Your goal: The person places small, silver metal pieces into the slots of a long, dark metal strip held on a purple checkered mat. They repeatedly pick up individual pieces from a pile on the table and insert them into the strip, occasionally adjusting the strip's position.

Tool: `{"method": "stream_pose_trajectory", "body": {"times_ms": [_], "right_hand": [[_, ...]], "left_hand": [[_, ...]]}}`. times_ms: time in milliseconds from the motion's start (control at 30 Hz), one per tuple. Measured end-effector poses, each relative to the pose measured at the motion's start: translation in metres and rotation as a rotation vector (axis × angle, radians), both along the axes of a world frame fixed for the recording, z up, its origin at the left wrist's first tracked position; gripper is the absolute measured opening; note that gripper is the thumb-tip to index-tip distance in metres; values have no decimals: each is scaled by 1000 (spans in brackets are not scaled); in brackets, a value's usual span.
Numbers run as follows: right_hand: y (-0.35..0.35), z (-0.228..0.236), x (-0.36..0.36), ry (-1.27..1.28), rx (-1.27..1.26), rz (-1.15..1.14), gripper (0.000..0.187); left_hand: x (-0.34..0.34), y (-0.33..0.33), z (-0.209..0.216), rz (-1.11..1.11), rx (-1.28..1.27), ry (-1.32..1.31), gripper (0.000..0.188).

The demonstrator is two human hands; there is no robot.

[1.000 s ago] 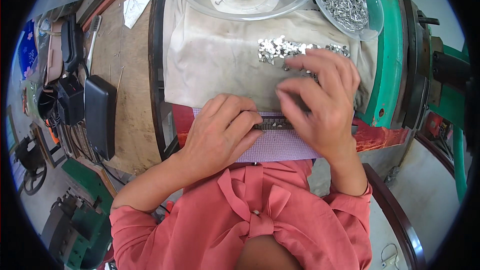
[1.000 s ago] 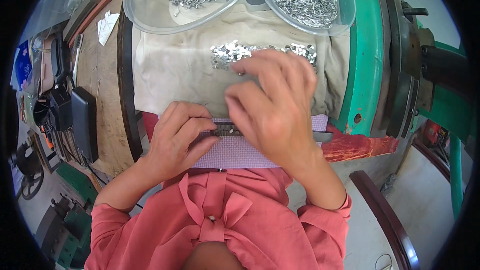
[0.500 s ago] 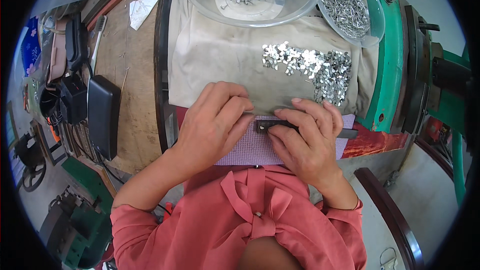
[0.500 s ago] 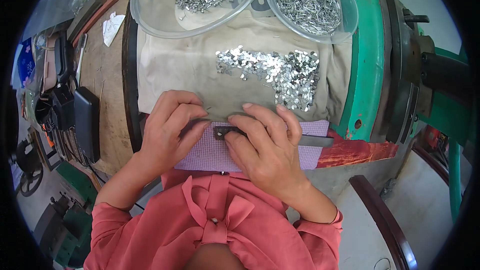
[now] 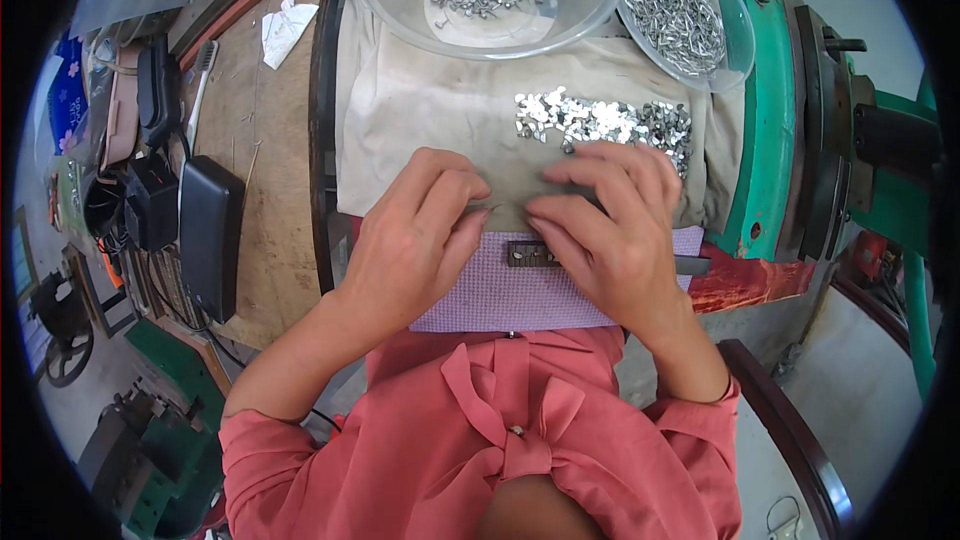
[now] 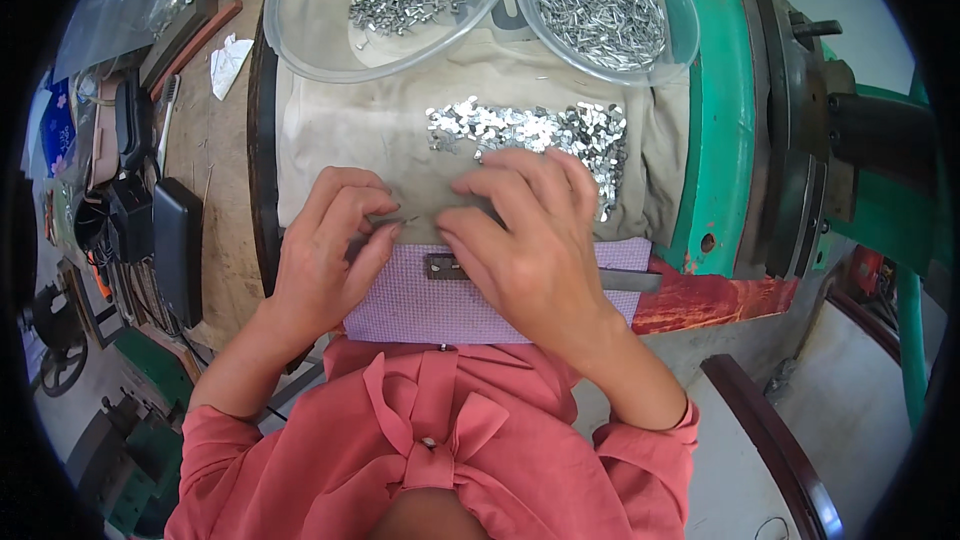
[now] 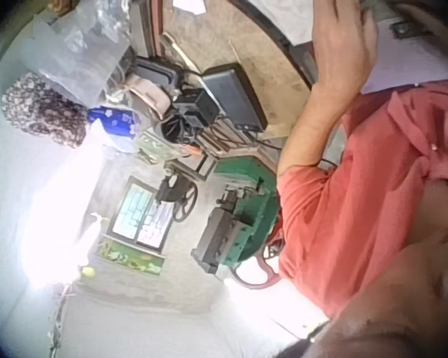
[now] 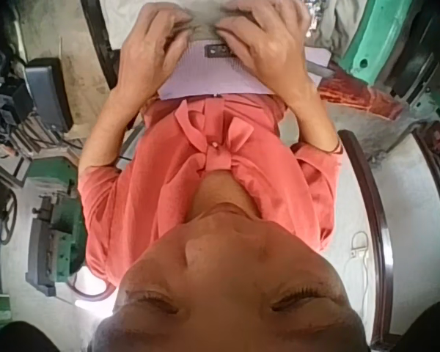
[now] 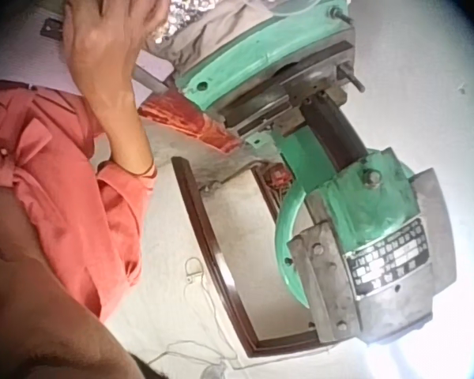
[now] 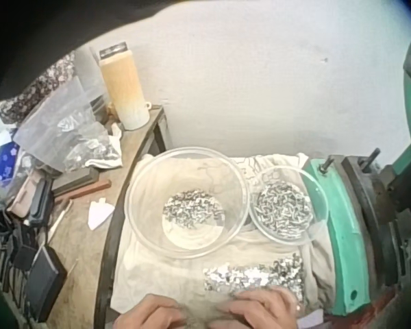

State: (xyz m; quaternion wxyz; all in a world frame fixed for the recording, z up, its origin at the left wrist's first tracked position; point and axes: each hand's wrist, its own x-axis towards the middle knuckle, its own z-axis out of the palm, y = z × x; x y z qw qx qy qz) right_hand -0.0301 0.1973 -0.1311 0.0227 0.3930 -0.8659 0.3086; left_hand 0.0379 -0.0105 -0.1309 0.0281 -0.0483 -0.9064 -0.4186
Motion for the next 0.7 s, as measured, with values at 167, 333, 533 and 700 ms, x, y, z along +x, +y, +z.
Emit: {"method": "stream_pose_trajectory", "body": {"times_ms": [167, 333, 533, 700], "right_hand": [[-21, -9, -12, 41, -2, 108, 16], [-22, -7, -15, -10, 19, 115, 19], [-21, -7, -16, 0, -43, 93, 12], [-22, -6, -16, -27, 19, 128, 18]], "left_hand": [[13, 1, 1, -27, 0, 9, 23], [20, 8, 1, -116, 63, -10, 26], [14, 14, -1, -175, 23, 40, 30], [12, 12, 5, -135, 8, 25, 26]]}}
